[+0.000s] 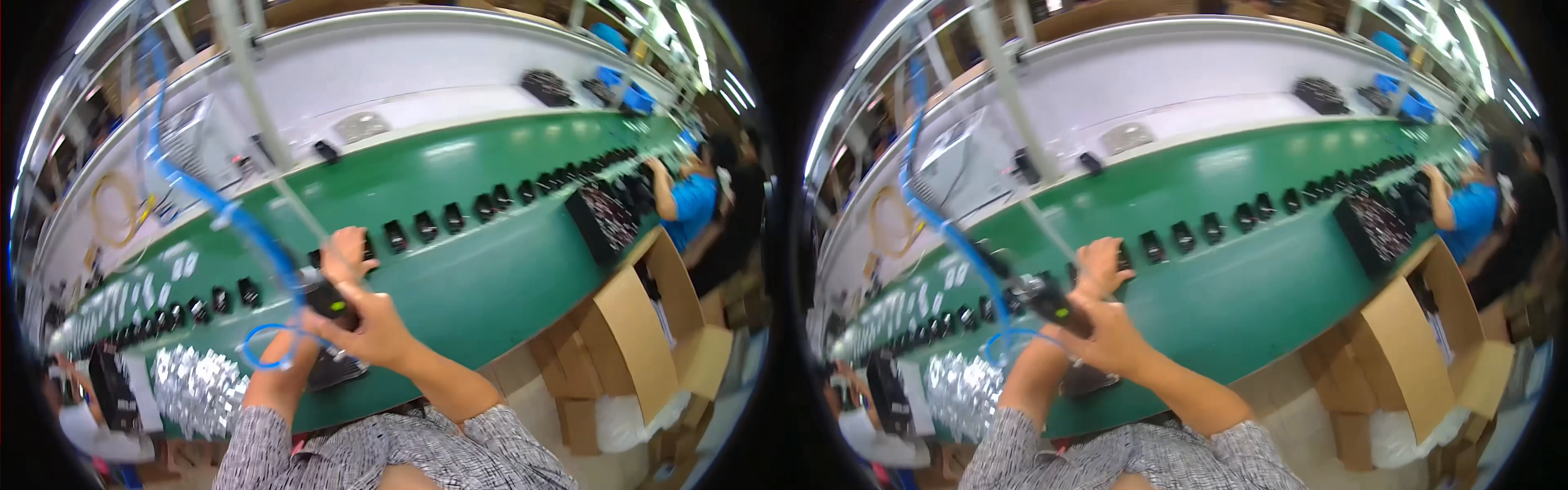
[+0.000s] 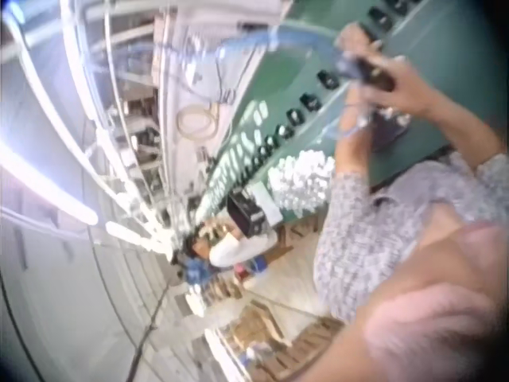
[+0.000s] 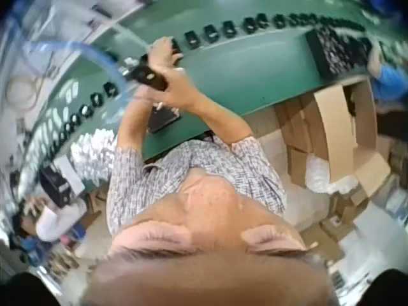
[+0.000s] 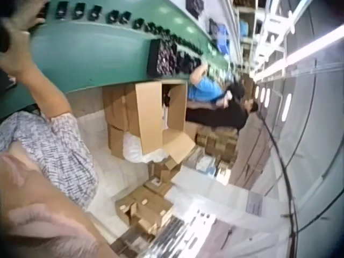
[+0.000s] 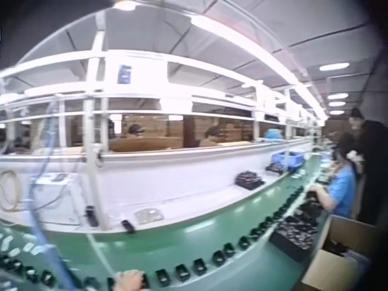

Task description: Assembling small electronic parts by placing components into housings and using a vertical press tool on an assembly line.

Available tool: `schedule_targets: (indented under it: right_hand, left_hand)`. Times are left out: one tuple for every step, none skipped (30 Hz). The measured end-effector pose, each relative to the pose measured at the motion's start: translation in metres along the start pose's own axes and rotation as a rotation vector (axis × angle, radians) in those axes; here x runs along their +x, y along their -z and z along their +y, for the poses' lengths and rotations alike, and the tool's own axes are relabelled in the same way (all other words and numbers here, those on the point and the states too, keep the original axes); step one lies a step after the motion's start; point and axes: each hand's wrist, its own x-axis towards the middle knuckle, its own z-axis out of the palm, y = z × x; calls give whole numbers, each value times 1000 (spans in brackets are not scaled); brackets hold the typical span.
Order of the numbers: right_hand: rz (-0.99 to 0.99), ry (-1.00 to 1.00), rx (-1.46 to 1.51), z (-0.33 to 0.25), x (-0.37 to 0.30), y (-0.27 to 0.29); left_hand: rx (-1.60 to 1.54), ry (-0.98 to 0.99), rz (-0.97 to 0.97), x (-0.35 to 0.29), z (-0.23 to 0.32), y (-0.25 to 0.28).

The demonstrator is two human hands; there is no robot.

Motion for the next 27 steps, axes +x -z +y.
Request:
schedule_targets:
  right_hand:
    - [58, -14, -35, 4, 1, 2]
    - [71, 27, 17, 11, 3, -1]
    - [87, 65, 64, 17, 3, 4]
    - [119, 59, 42, 18, 4, 6]
    - [138, 75, 38, 19, 5, 9]
    - [149, 91, 40, 19, 6, 10]
    - [158, 109, 41, 19, 6, 12]
    - [164, 128, 43, 18, 5, 15]
    - [170, 128, 34, 18, 4, 16]
    - [183, 140, 26, 17, 4, 16]
    - [192, 155, 19, 15, 4, 14]
    - [196, 172, 16, 13, 5, 12]
    - [195, 191, 15, 10, 7, 8]
    - [198, 189, 2, 11, 6, 9]
    - [199, 177, 6, 12, 4, 11]
    - [200, 166, 11, 13, 4, 12]
    - [199, 156, 18, 14, 4, 12]
    - [187, 153, 33, 10, 3, 8]
    - [179, 155, 31, 8, 5, 4]
    - [178, 145, 43, 8, 7, 0]
    - [188, 123, 51, 12, 7, 0]
    - [201, 101, 57, 16, 7, 1]
    - [191, 93, 79, 14, 9, -5]
    - [171, 93, 86, 9, 12, -13]
    - [147, 80, 87, 3, 16, -20]
    - [119, 57, 90, -1, 21, -27]
    - [91, 34, 95, -4, 28, -32]
  left_hand:
    - [19, -62, 95, -3, -3, -1]
    - [29, -122, 193, -3, -3, -3]
    - [41, -171, 190, 2, 11, 4]
    - [24, -206, 189, 5, 21, 1]
    - [71, -223, 217, 9, 31, -2]
    - [120, -230, 247, 10, 38, -6]
    - [169, -235, 278, 13, 45, -9]
    - [219, -237, 313, 17, 51, -11]
    - [212, -245, 317, 19, 51, -13]
    - [204, -209, 276, 21, 51, -13]
    - [198, -170, 237, 23, 49, -13]
    - [194, -125, 200, 24, 45, -11]
    - [192, -76, 164, 23, 39, -8]
    - [157, -94, 204, 20, 45, -3]
    - [122, -113, 241, 12, 51, 8]
    - [112, -120, 242, 0, 55, 23]
    - [-6, -218, 366, -16, 55, 39]
    - [-117, -304, 496, -36, 51, 52]
    - [-197, -223, 459, -53, 35, 53]
    - [-279, -145, 419, -67, 20, 53]
    - [-292, -150, 409, -83, 30, 81]
    - [-523, -2, 182, -106, 37, 116]
    - [-731, 168, -32, -129, 37, 142]
    - [-677, 145, 90, -157, 5, 119]
    - [-620, 120, 210, -181, -32, 89]
    - [-619, 146, 212, -193, -48, 79]
    - [-672, 171, 169, -206, -64, 68]
